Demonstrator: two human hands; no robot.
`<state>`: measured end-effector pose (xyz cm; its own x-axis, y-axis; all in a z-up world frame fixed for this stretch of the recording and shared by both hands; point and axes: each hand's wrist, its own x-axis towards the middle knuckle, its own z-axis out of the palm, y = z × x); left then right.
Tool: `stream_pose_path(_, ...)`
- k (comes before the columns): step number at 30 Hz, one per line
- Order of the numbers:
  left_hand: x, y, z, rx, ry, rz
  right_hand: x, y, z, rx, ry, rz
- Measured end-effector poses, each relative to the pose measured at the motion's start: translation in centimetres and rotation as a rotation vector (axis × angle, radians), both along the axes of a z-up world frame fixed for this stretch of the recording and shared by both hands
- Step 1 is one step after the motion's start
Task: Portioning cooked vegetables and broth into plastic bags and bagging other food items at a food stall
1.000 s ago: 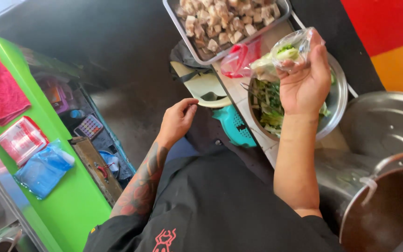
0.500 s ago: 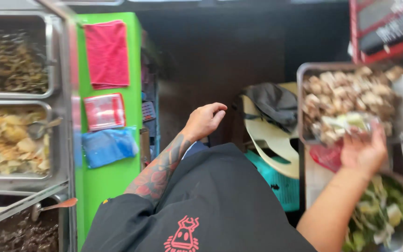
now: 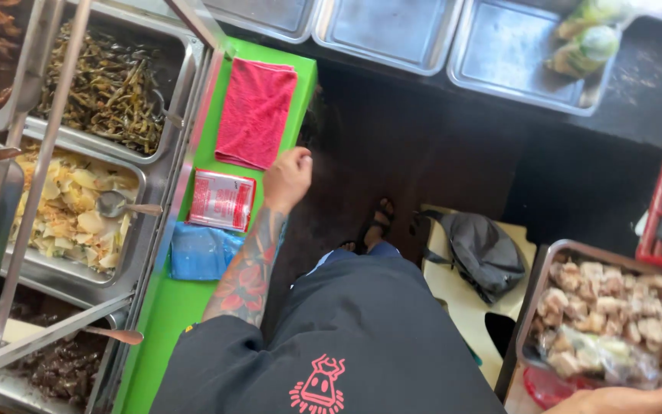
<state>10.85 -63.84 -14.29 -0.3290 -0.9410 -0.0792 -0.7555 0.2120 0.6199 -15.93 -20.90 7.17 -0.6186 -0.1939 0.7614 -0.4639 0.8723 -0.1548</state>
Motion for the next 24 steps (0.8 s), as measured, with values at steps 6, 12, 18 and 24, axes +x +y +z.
stream_pose_path(6, 2.9, -8.6, -4.1, -0.263, -0.233, 0.291, -9.8, -11.2, -6.8, -0.519, -0.447, 0.567)
stream_pose_path(12, 1.7, -10.4, -4.4, -0.056, -0.425, 0.208, -9.3, -29.4, -9.0, 0.035, -0.721, 1.212)
stream_pose_path(18, 3.0, -12.0, -7.5, -0.217, -0.484, 0.156, -0.4, -46.3, -14.4, 0.350, -0.777, 1.832)
stream_pose_path(24, 1.8, -13.3, -5.6, 0.048, -0.437, 0.337, 7.1, -56.9, -21.7, 0.714, -0.211, 1.897)
